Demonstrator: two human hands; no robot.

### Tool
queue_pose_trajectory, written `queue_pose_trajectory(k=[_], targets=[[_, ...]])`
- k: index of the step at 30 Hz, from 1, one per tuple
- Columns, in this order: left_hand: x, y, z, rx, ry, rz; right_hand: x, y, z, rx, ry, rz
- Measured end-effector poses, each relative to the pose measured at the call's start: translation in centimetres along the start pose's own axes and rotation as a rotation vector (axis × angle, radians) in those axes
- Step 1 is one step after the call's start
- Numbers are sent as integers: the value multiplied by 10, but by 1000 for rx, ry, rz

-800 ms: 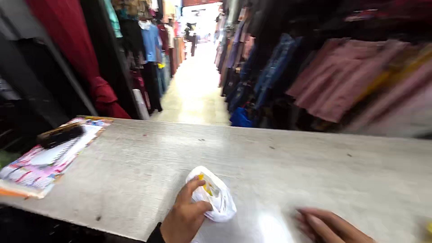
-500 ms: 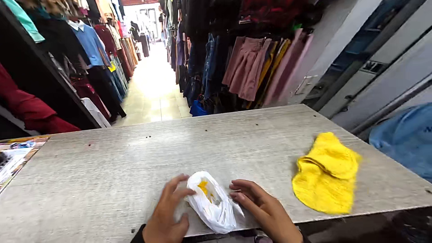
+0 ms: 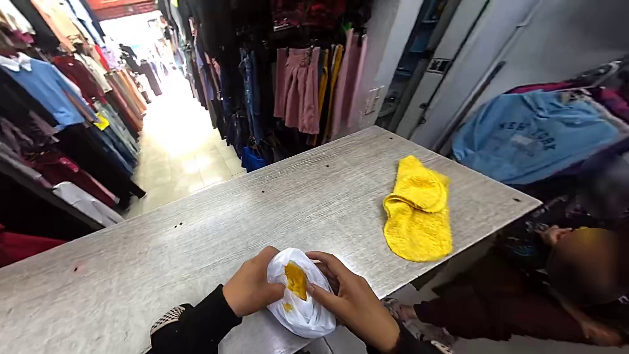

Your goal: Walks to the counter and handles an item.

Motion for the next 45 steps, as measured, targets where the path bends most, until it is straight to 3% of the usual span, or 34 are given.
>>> queue_pose_trajectory(k=[6, 9, 13, 19, 23, 27, 29, 36, 45], targets=[[24, -11, -16, -530, 201, -22, -22, 1, 25, 377, -71, -261], [21, -33, -30, -620, 364, -55, -47, 6, 41, 544, -140, -272], [18, -62, -47, -648, 494, -138, -74, 23, 65, 576, -261, -174], [25, -82, -84, -676, 648, -123, -91, 24, 91, 466, -396, -82], [20, -73, -110, -817, 688, 59, -98, 27, 103, 247, -467, -93], [20, -64, -119, -934, 564, 222, -110, 38, 109, -224, -686, 188], [18, -65, -123, -977, 581, 222, -112, 45, 106, -328, -683, 267], [11, -58, -118, -968, 665, 236, -106, 24, 104, -494, -617, 73], [6, -63, -116, -974, 634, 192, -111, 38, 96, -553, -617, 104]])
Point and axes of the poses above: each hand's wrist, its own x-axis towards the middle knuckle, its own z-axis out of the back of the hand, y = z × x, the point moved 5 cm from there along x, towards the middle knuckle, and after that the axes turned 8 degrees about -y, right-handed, at the moved point
